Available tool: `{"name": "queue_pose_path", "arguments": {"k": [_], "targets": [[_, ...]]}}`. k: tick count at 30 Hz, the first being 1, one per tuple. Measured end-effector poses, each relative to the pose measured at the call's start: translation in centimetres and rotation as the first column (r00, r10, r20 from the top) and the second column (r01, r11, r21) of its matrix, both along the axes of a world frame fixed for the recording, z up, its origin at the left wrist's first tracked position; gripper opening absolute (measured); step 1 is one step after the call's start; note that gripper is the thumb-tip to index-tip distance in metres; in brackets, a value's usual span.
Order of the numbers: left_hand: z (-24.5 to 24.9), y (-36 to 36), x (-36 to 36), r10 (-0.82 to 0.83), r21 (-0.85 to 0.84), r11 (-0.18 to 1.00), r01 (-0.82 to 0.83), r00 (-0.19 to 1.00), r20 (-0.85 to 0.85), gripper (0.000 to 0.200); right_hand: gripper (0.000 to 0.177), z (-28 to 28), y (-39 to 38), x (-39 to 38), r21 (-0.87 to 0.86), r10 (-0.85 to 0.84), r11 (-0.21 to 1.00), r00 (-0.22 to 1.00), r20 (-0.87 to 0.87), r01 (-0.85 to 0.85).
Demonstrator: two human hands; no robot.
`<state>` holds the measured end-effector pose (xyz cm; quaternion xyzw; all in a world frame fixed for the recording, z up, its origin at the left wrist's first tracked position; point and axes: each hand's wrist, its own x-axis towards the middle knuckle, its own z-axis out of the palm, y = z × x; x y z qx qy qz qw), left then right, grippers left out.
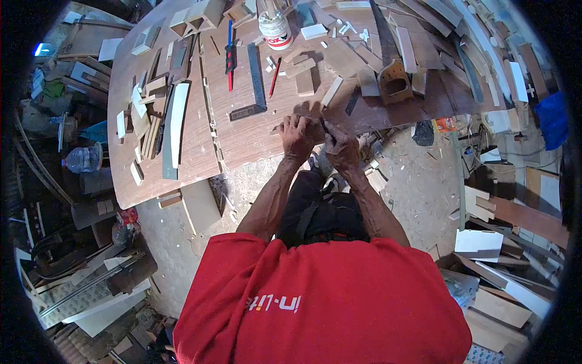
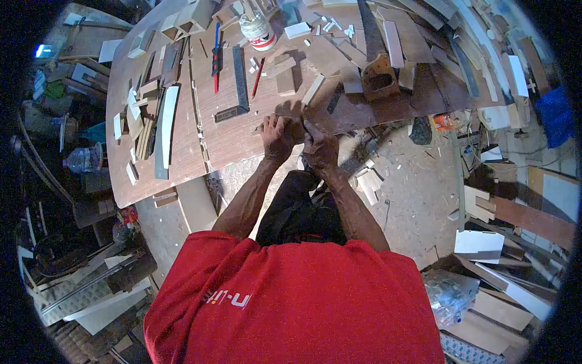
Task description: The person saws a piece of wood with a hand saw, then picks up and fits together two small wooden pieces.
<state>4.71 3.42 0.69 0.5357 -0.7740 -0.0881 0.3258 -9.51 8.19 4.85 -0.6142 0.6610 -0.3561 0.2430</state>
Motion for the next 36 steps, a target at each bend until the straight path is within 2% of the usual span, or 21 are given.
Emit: {"name": "queue_pose_path", "arguments": {"k": [2,9,13,16,19,21,24,31,33,34,36], "targets": [[0.1,0.0,-0.1,0.020,-0.033,0.999,-0.022,0.999,-0.034,0.020,0.035,-0.5,0.0,0.1,-0.036,0.014,0.999,1.000,-0.016,-0.014],[0.4,0.1,-0.1,0.001,-0.004,1.000,-0.001,1.000,-0.006,0.022,0.034,-1.1,0.0,0.2,-0.137,-0.001,0.991,1.000,-0.018,-0.002],[0.4,0.1,-0.1,0.005,-0.010,1.000,-0.005,1.000,-0.012,0.020,0.033,-1.2,-0.1,0.3,-0.149,0.009,0.989,0.999,-0.039,-0.014],[0.0,-0.2,-0.1,0.017,-0.016,1.000,-0.017,1.000,0.007,0.021,0.030,-0.6,-0.1,0.4,-0.057,0.040,0.997,0.997,-0.062,-0.044],[-0.1,-0.1,-0.2,0.021,-0.010,1.000,-0.020,1.000,0.019,0.023,0.028,-0.6,-0.7,0.8,-0.071,0.068,0.995,0.993,-0.097,-0.075],[0.0,-0.1,-0.4,0.010,-0.005,1.000,-0.010,1.000,0.013,0.023,0.027,-1.2,-0.7,1.1,-0.157,0.053,0.985,0.994,-0.100,-0.068],[0.3,-0.2,-0.4,0.012,-0.011,1.000,-0.012,1.000,-0.014,0.021,0.029,-2.2,-1.4,1.5,-0.112,0.046,0.992,0.991,-0.128,-0.060],[0.0,-0.3,0.0,-0.007,-0.021,1.000,0.007,1.000,-0.011,0.023,0.033,-1.7,-0.9,0.5,-0.105,-0.028,0.994,1.000,0.013,0.029],[0.2,0.0,-0.2,-0.013,-0.027,1.000,0.013,1.000,-0.019,0.023,0.034,-1.3,-0.7,0.4,-0.168,-0.053,0.984,0.998,0.024,0.056],[0.4,0.0,-0.2,-0.007,-0.029,1.000,0.007,1.000,-0.017,0.021,0.034,-1.0,-0.7,0.4,-0.167,-0.056,0.984,0.998,0.024,0.059],[0.2,-0.1,-0.2,-0.002,-0.034,0.999,0.001,1.000,-0.015,0.019,0.034,-0.8,-0.7,0.3,-0.024,0.008,1.000,1.000,-0.012,-0.008]]}}
